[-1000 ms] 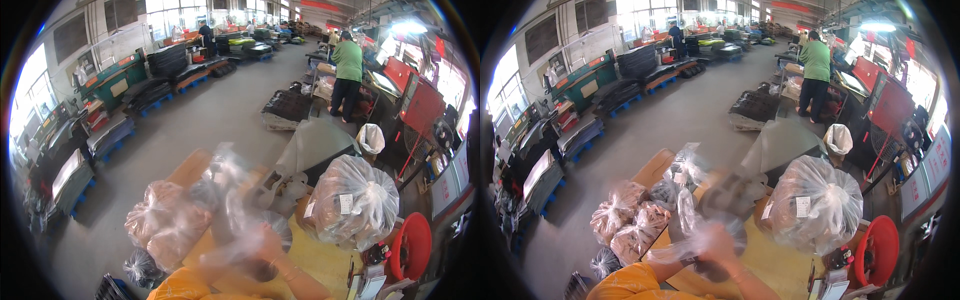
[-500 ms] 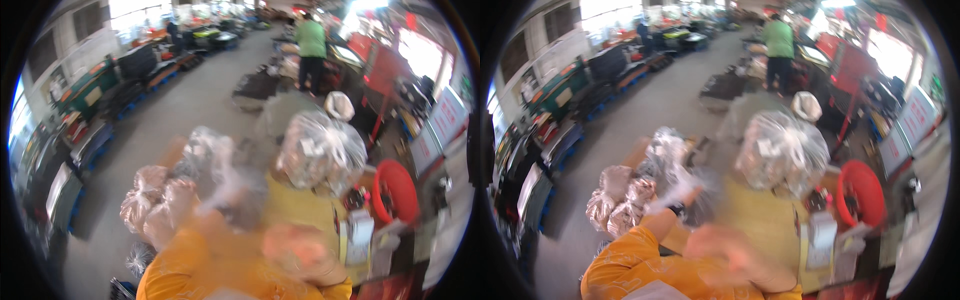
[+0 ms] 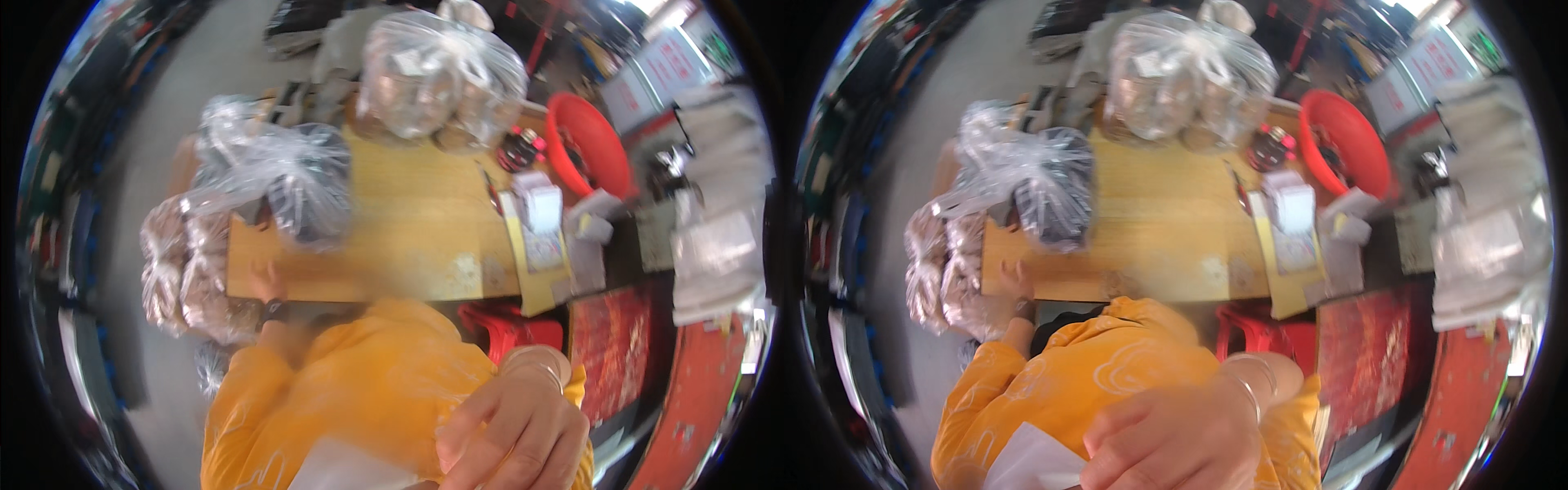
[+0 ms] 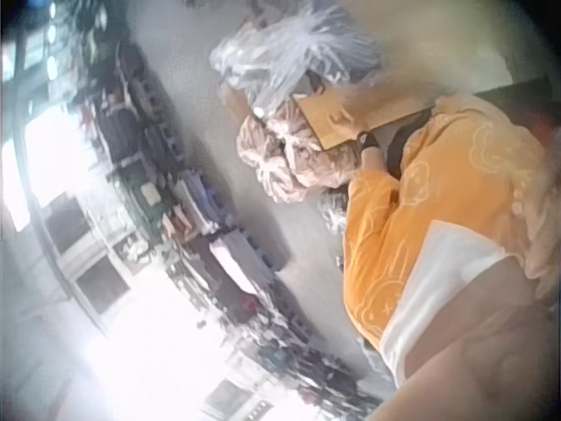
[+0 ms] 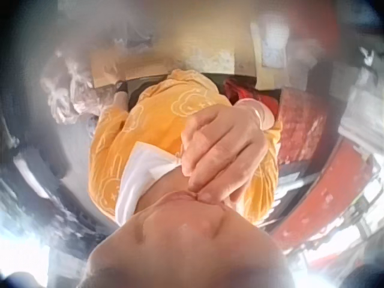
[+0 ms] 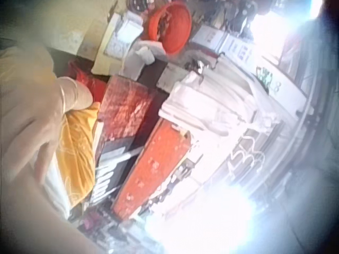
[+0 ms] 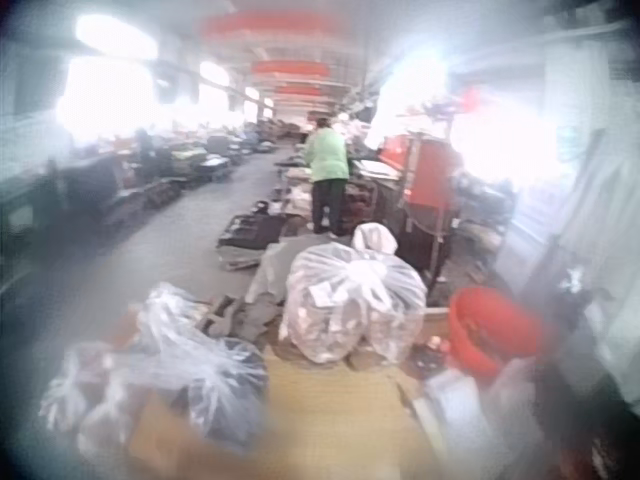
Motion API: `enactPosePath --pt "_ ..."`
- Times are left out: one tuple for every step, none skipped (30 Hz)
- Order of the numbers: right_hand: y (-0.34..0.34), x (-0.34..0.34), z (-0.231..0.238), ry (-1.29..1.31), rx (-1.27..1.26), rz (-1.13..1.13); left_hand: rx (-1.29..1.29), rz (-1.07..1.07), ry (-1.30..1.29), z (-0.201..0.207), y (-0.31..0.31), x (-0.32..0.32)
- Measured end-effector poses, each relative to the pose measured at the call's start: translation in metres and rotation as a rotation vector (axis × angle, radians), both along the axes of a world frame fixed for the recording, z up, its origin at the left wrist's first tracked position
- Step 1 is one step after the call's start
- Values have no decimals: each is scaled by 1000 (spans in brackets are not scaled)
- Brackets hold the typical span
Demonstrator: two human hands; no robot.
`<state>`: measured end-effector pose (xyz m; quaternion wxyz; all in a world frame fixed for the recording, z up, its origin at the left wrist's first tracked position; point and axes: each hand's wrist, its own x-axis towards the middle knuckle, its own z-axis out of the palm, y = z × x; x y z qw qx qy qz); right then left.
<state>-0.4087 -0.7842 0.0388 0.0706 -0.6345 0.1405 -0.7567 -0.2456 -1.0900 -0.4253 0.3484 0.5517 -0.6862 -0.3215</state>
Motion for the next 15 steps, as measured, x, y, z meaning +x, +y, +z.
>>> enactPosePath --pt "7 -2 0 3 173 61 -89 59 -436 -7 4 7" --pt "3 2 -6 -24 144 14 -152 -29 -579 -10 7 12" --pt "3 3 -7 -53 116 -34 -274 -140 -742 -12 12 14" --pt "2 4 -9 -82 90 -84 -357 -179 -755 -11 16 15" --pt "2 3 -7 -102 71 -126 -345 -24 -677 -11 24 13" --pt "5 1 -5 -85 126 -133 -381 -9 -702 -9 27 10" --pt "6 -3 -2 -66 180 -140 -421 20 -661 -7 33 7" --pt "11 -8 1 -45 234 -148 -452 26 -653 -5 34 5" --pt "16 -15 4 -25 302 -129 -313 31 -702 -5 36 2" --pt "19 -21 4 -29 308 -139 -335 57 -685 -4 34 2" --pt "25 -26 4 -32 314 -148 -261 34 -725 -5 31 2" --pt "26 -28 -3 -58 257 -184 -261 28 -730 -6 27 6" --pt "35 -31 -4 -89 257 -207 -257 -9 -755 -7 23 11" --pt "43 -30 -8 -120 257 -231 -263 -28 -675 -9 20 16" --pt "60 -29 -6 -159 317 -242 -253 -82 -620 -9 19 24"
